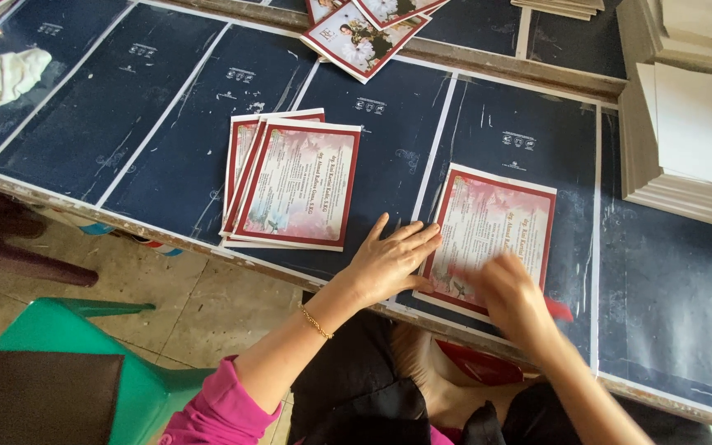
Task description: Folding and creasing printed invitation cards using a hand tool on a production table.
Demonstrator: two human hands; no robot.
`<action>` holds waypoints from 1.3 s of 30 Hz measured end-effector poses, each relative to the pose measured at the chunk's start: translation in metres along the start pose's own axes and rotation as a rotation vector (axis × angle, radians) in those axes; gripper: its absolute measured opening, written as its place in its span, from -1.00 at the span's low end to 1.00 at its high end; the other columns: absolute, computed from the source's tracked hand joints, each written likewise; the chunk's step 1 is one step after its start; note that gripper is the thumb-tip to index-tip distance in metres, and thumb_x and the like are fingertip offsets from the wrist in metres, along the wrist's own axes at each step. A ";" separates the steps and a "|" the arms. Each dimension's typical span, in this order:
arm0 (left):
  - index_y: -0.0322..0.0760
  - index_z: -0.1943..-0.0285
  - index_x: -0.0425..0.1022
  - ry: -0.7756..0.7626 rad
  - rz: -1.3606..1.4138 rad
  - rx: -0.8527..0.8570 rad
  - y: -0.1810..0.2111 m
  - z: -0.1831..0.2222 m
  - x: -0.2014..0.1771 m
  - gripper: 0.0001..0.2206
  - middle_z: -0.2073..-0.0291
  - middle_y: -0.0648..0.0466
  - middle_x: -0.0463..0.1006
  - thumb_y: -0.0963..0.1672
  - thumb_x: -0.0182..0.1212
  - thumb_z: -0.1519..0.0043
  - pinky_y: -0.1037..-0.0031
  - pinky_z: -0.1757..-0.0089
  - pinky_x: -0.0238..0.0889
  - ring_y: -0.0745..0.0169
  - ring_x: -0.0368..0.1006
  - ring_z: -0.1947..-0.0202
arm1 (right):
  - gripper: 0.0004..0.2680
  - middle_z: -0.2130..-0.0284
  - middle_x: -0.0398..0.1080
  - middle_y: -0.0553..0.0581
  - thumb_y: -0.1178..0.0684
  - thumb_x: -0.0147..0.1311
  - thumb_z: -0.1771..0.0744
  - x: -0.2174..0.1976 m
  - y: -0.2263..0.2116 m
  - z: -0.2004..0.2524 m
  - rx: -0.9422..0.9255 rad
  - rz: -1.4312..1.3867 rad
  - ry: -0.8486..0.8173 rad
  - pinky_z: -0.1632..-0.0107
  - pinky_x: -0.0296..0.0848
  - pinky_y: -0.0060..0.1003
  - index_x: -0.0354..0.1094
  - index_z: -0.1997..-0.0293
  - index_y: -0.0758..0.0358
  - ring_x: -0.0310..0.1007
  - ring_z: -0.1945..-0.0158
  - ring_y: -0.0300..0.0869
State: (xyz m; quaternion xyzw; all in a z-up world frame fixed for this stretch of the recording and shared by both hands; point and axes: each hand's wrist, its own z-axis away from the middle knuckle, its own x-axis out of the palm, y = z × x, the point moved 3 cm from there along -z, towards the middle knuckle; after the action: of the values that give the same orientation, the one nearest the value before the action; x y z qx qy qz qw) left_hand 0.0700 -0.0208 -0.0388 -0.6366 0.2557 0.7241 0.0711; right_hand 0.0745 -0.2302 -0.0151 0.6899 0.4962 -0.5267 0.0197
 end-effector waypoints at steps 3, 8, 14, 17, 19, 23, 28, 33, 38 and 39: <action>-0.10 -0.50 0.02 0.051 -0.056 0.092 -0.003 -0.002 0.007 -0.31 -0.48 0.13 0.03 0.07 0.18 -0.21 -0.16 -0.28 -0.27 0.14 -0.05 -0.46 | -0.94 0.40 0.27 0.07 0.22 -0.04 -0.34 -0.021 -0.016 0.036 0.065 -0.130 -0.120 0.16 0.30 -0.31 0.37 0.28 0.25 0.28 0.28 -0.13; -0.11 -0.52 0.05 -0.024 0.077 0.045 0.004 0.004 -0.008 -0.29 -0.48 0.07 0.09 0.12 0.15 -0.21 -0.24 -0.25 -0.12 0.02 0.02 -0.45 | -0.86 0.49 0.29 0.11 0.15 0.14 -0.33 -0.026 0.075 -0.002 0.054 0.139 0.006 0.21 0.34 -0.18 0.36 0.47 0.22 0.31 0.33 0.01; -0.10 -0.55 -0.03 -0.041 0.180 0.049 0.005 0.008 -0.017 -0.30 -0.49 0.01 0.06 0.12 0.06 -0.25 -0.24 -0.27 -0.19 -0.06 -0.04 -0.47 | -0.92 0.39 0.33 0.07 0.15 0.25 -0.34 -0.020 0.217 -0.074 0.223 0.200 0.100 0.17 0.41 -0.14 0.41 0.30 0.19 0.40 0.28 -0.03; -0.08 -0.52 0.03 0.018 0.223 0.056 0.009 0.017 -0.022 -0.38 -0.47 -0.01 0.11 0.11 -0.05 -0.30 -0.19 -0.29 -0.25 -0.06 -0.05 -0.47 | -0.87 0.41 0.21 0.02 0.16 0.20 -0.34 -0.013 0.180 -0.063 0.102 0.261 0.133 0.19 0.36 -0.14 0.32 0.38 0.16 0.32 0.28 -0.01; -0.03 -0.54 -0.01 0.081 0.287 0.031 -0.005 0.010 0.003 -0.44 -0.40 0.00 0.23 0.00 -0.05 -0.33 -0.15 -0.30 -0.23 -0.01 0.03 -0.44 | -0.87 0.43 0.20 0.06 0.15 0.16 -0.34 -0.004 0.129 -0.038 0.062 0.272 0.134 0.21 0.36 -0.15 0.30 0.39 0.18 0.31 0.29 0.01; -0.04 -0.56 -0.04 0.216 0.311 0.022 -0.011 0.006 0.014 -0.46 -0.31 0.04 0.38 -0.19 -0.10 -0.37 -0.07 -0.29 -0.13 0.03 0.15 -0.39 | -0.91 0.37 0.22 0.10 0.05 0.03 -0.34 -0.001 0.036 0.012 0.074 0.361 -0.009 0.20 0.46 -0.13 0.28 0.15 0.16 0.39 0.23 0.07; -0.06 -0.47 0.15 0.213 0.335 0.061 -0.008 0.011 0.000 -0.51 -0.33 0.01 0.35 0.01 -0.04 -0.34 -0.13 -0.28 -0.14 -0.04 0.13 -0.40 | -0.69 0.26 0.28 0.06 -0.09 -0.02 -0.33 -0.013 -0.011 -0.002 0.164 0.455 -0.214 0.24 0.56 -0.01 0.23 -0.22 -0.05 0.52 0.27 0.07; -0.01 -0.36 0.34 0.196 0.282 0.065 -0.012 0.007 0.009 -0.45 -0.41 0.10 0.26 0.17 0.09 -0.23 -0.14 -0.29 -0.15 0.01 0.09 -0.43 | -0.54 0.28 0.39 0.03 -0.31 0.19 -0.22 -0.016 -0.020 -0.024 0.291 0.392 -0.422 0.20 0.58 -0.06 0.34 -0.22 -0.10 0.57 0.22 -0.01; -0.06 -0.31 0.40 0.202 0.292 0.082 -0.013 0.006 0.013 -0.49 -0.42 0.09 0.23 0.14 0.08 -0.25 -0.19 -0.28 -0.13 -0.04 0.12 -0.41 | -0.54 0.26 0.46 0.06 -0.33 0.24 -0.18 -0.014 -0.019 -0.025 0.324 0.339 -0.381 0.21 0.56 -0.11 0.43 -0.13 -0.01 0.56 0.18 -0.03; -0.06 -0.31 0.40 0.204 0.291 0.082 -0.013 0.005 0.012 -0.49 -0.42 0.09 0.23 0.14 0.08 -0.25 -0.19 -0.28 -0.13 -0.04 0.12 -0.41 | -0.54 0.26 0.46 0.06 -0.33 0.24 -0.18 -0.014 -0.018 -0.026 0.323 0.340 -0.380 0.21 0.56 -0.11 0.43 -0.13 -0.01 0.56 0.18 -0.03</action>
State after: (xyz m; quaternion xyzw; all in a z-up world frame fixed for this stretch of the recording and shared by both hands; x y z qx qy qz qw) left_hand 0.0689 -0.0094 -0.0533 -0.6597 0.3804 0.6472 -0.0347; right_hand 0.0811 -0.2161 0.0154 0.6464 0.2709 -0.7076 0.0901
